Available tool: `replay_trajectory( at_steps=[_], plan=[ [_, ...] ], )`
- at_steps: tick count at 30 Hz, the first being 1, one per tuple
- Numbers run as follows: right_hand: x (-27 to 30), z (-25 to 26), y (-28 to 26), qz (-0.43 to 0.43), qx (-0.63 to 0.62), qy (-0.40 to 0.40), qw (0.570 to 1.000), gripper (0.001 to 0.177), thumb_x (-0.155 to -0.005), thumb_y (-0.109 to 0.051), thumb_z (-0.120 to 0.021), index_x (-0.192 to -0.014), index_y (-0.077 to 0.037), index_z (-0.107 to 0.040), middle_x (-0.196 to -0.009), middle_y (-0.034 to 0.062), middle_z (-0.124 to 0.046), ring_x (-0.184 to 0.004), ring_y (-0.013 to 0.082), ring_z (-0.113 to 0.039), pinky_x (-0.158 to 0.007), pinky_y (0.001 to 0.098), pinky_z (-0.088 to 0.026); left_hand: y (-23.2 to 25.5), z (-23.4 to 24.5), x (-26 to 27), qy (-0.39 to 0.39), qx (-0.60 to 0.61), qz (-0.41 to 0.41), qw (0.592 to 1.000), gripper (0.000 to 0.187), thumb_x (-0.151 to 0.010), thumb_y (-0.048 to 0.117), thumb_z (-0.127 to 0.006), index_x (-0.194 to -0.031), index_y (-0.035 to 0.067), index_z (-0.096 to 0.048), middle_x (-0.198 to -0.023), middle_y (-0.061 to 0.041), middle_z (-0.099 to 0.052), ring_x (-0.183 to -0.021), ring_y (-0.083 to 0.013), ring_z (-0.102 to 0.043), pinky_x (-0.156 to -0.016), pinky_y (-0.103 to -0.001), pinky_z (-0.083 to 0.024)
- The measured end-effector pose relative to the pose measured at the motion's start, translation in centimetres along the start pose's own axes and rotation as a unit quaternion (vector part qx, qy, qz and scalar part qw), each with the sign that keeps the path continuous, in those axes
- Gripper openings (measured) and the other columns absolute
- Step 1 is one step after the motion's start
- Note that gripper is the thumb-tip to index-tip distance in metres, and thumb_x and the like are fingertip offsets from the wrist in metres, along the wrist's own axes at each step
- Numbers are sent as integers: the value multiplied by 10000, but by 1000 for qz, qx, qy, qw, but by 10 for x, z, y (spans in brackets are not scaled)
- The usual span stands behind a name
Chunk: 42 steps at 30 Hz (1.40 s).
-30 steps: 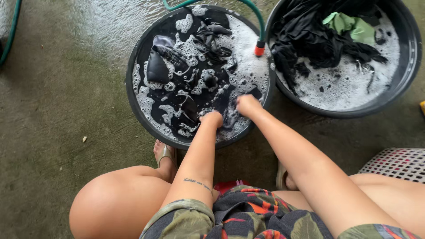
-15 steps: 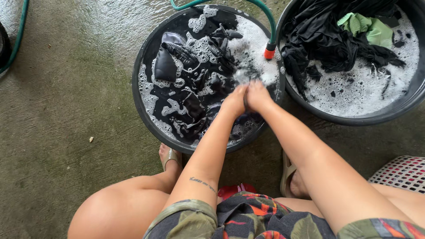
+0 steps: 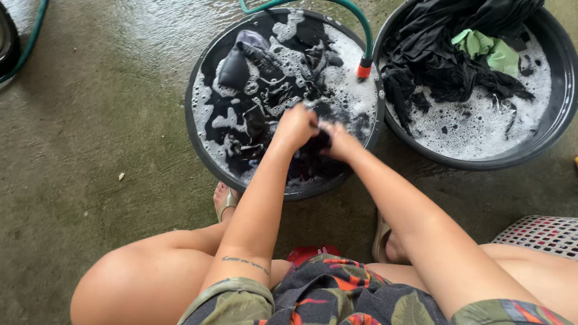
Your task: The person washes clothes by hand in basins of soapy water and places them into a laundry basket.
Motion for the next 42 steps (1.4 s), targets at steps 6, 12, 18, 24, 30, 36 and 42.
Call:
replay_trajectory(
  at_steps=[6, 12, 18, 24, 30, 36, 42],
  plan=[
    [4, 120, -14, -14, -283, -98, 954, 465, -774, -199, -890, -1201, -93, -738, -1115, 58, -746, -1021, 212, -707, -909, 401, -544, 124, 153, 46, 218, 112, -148, 958, 157, -762, 118, -834, -889, 50, -773, -926, -114, -639, -904, -317, -633, -810, -417, -541],
    [25, 223, -51, 3, -452, -53, 891, 307, -773, -61, -813, -1066, -105, -728, -1013, -28, -714, -954, 127, -676, -848, 294, -565, 141, 243, 101, 257, 150, -150, 943, 163, -891, 164, -823, -1006, 59, -776, -974, -61, -646, -938, -215, -673, -833, -331, -558],
    [12, 209, -55, 105, -133, -11, 985, 378, -667, -138, -921, -1010, -84, -773, -1069, 82, -703, -1042, 231, -645, -895, 368, -508, 17, 183, 50, -33, 136, 27, 990, 239, -780, 240, -817, -987, 129, -774, -1011, -61, -748, -955, -237, -722, -870, -384, -560],
    [1, 22, -11, -40, 48, 50, 997, 176, -764, -73, -758, -875, -203, -802, -1105, 167, -630, -1062, 405, -615, -944, 467, -539, -84, -32, 24, 66, -18, 108, 992, 166, -800, 215, -749, -900, 83, -756, -972, -108, -737, -1087, -342, -655, -1049, -532, -414],
    [9, -81, 46, -99, 59, -39, 993, 361, -765, -62, -736, -1095, -208, -747, -1210, 215, -594, -1075, 430, -618, -915, 494, -533, -168, -161, 76, 19, -85, 245, 966, 217, -868, 126, -618, -1054, 54, -704, -1131, -178, -700, -1103, -419, -624, -917, -498, -495],
    [-3, -23, 25, -155, -185, -65, 968, 425, -559, -81, -911, -948, -91, -740, -924, 120, -728, -865, 269, -672, -796, 405, -545, -148, -108, 64, -57, 15, 255, 965, 358, -751, 228, -707, -1079, 95, -762, -1152, -196, -712, -1093, -376, -668, -933, -458, -538],
    [5, 123, -68, -120, -421, 99, 893, 284, -628, 23, -810, -894, -25, -723, -838, 65, -712, -771, 164, -653, -714, 294, -527, 13, 63, 27, 67, 124, 90, 986, 288, -625, 236, -758, -828, 32, -760, -898, -232, -732, -883, -403, -703, -779, -457, -563]
  ],
)
Point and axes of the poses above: each hand's wrist, its own x-axis away from the middle knuckle, its own z-axis out of the back of the hand, y = z × x, the point moved 5 cm from there along -x, towards the middle knuckle
